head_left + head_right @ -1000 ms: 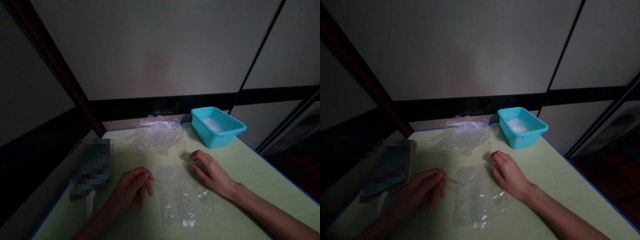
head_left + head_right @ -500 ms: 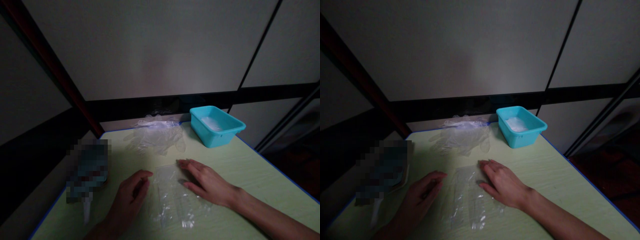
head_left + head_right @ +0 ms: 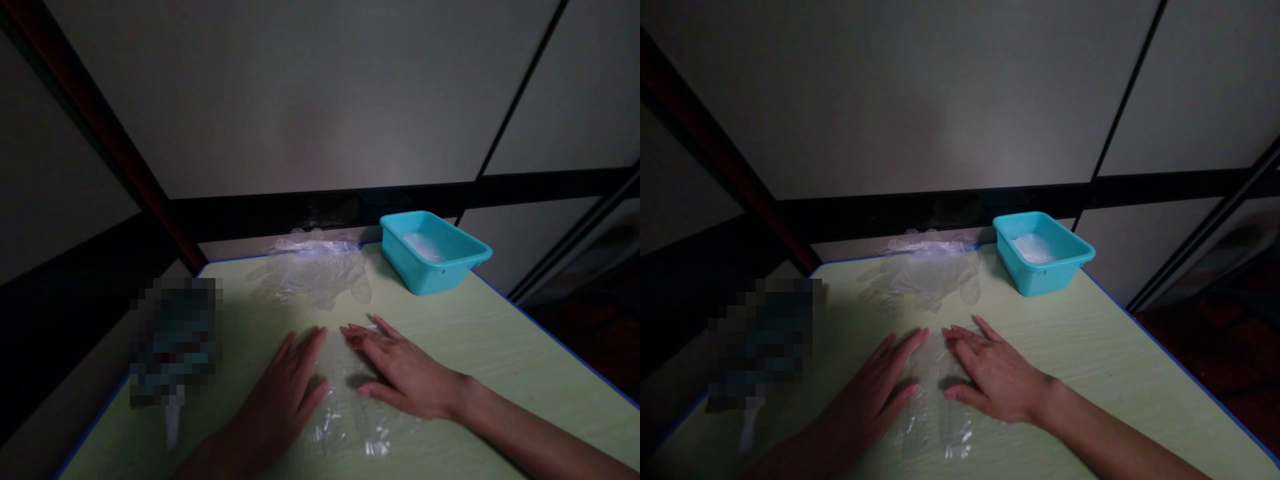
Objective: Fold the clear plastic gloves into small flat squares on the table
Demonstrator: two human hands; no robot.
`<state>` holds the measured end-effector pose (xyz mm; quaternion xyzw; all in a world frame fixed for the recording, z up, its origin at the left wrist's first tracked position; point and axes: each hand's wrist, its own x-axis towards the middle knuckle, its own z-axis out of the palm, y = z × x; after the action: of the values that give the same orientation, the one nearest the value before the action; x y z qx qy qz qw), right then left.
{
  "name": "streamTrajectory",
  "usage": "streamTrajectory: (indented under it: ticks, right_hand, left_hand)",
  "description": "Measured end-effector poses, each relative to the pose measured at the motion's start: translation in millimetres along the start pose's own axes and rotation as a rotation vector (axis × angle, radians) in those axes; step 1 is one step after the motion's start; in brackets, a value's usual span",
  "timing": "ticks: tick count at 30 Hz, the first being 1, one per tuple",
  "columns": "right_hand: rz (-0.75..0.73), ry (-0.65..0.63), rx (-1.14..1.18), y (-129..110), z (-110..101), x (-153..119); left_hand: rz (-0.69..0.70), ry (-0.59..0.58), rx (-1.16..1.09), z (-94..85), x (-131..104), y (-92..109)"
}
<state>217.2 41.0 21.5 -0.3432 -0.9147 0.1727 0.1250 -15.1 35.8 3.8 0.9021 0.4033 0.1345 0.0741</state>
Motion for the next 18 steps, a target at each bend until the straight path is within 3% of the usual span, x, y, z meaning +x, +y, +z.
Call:
streamTrajectory:
  ticks: [18]
  right_hand:
    - [0.072, -0.038, -0.200, 14, -24, -19]
  left_hand:
    - [-0.068, -0.022, 0.059, 0.8, -2, 0]
